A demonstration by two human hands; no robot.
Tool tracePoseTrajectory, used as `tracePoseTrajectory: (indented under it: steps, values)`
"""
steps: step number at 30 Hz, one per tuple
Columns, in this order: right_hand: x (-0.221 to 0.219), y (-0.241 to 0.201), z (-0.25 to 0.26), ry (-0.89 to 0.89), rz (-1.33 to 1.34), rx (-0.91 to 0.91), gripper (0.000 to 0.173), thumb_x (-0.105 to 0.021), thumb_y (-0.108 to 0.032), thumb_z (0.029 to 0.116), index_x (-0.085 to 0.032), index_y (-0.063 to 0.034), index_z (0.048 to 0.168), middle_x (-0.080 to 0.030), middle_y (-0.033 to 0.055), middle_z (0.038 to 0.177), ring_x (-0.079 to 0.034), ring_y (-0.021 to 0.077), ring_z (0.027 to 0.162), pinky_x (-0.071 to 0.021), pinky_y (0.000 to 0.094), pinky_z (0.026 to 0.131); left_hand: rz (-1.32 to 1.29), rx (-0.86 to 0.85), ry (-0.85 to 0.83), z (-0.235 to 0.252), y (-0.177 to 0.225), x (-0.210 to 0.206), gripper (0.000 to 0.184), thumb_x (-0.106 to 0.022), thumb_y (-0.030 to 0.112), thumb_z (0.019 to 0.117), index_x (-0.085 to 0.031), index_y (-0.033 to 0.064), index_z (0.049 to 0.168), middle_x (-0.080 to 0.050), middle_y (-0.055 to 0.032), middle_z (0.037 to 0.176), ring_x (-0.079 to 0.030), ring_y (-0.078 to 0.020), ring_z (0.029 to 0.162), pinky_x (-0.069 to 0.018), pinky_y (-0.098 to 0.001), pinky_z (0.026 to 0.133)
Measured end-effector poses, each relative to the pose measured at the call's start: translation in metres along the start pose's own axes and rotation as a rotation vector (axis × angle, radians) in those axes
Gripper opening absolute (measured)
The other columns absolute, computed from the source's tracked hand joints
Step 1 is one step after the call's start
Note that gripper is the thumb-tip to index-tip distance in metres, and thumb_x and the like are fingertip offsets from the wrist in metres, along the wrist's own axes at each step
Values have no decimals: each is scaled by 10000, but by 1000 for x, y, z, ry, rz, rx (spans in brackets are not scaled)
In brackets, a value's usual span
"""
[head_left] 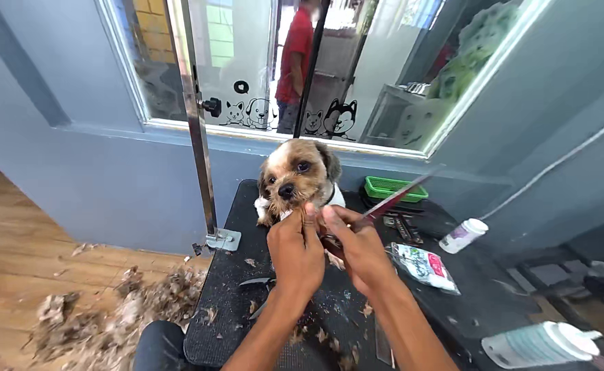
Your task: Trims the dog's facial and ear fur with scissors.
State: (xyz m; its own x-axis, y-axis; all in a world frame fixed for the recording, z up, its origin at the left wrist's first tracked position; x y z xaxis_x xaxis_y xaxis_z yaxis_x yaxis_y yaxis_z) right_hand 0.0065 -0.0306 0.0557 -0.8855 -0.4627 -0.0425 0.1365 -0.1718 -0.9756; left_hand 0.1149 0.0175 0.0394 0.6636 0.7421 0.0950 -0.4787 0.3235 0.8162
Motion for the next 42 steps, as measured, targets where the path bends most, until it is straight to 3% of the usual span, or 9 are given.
tracePoseTrajectory:
  steps: [3,10,13,18,21,24,30,34,42]
  values:
    - [-4,-8,4,-77,6,-66,225,-643,-299,1019,-752,-118,1098,-724,48,948,-688,121,796,-603,287,700,124,3,20,-2,4,1,439,-442,329,1081,-593,150,710,-514,31,585,-534,-134,535,-456,-371,518]
    - [-2,10,22,-34,129,-88,157,-639,-65,987,-735,-14,874,-639,57,701,-541,78,564,-511,236,557,154,40,25,-13,-8,-7,479,-425,347,1056,-633,131,682,-555,12,585,-609,-172,592,-507,-443,582]
    - [-9,23,28,25,162,-14,145,-644,-36,977,-738,26,886,-691,116,754,-655,147,662,-593,304,668,91,52,78,-11,-19,-11,469,-423,309,1057,-652,127,690,-580,24,595,-614,-137,590,-522,-402,585]
    - [-25,55,38,31,85,117,158,-649,-41,956,-774,1,870,-720,104,768,-673,148,675,-591,303,657,-515,301,130,-17,-54,-11,341,-472,204,1071,-638,33,828,-539,12,649,-505,-72,548,-450,-232,523]
    - [-34,67,39,12,117,96,185,-613,-33,965,-752,-9,845,-674,58,684,-596,89,521,-524,232,482,-816,470,126,-27,-76,-8,442,-579,457,1013,-570,19,1069,-588,13,794,-583,-60,670,-547,-232,646]
    - [-36,72,40,-14,48,143,189,-628,-87,958,-756,-48,825,-688,55,708,-628,126,531,-549,263,472,-993,530,8,-29,-94,1,597,-684,602,896,-639,53,1126,-673,-40,914,-662,-120,800,-584,-308,748]
    - [-27,65,42,-62,36,234,158,-662,-98,952,-773,-91,840,-703,19,739,-664,99,623,-586,250,579,-898,490,-127,-13,-99,7,286,-712,420,945,-732,153,843,-605,46,683,-538,1,577,-449,-158,535]
    - [-24,57,50,-108,10,282,144,-677,-104,951,-780,-84,852,-701,8,748,-647,82,633,-565,229,584,-940,517,1,-8,-91,-4,226,-639,234,1007,-720,122,828,-548,33,637,-461,4,521,-384,-147,487]
    - [-43,53,54,-79,-3,140,157,-673,-165,999,-786,-77,934,-706,8,754,-577,70,549,-509,215,530,-873,527,130,10,-79,6,221,-591,160,1028,-694,96,844,-504,36,613,-424,-1,490,-374,-141,466]
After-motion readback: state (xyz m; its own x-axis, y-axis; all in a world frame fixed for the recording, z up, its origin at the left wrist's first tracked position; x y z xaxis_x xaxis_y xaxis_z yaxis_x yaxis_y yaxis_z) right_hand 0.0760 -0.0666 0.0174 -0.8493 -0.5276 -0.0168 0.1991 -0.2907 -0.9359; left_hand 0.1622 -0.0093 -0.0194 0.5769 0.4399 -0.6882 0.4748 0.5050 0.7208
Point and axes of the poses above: each hand's wrist, its own z-axis towards the middle knuckle, its own x-axis out of the back of the hand, y = z × x, the point moved 3 cm from there along z, towards the middle knuckle
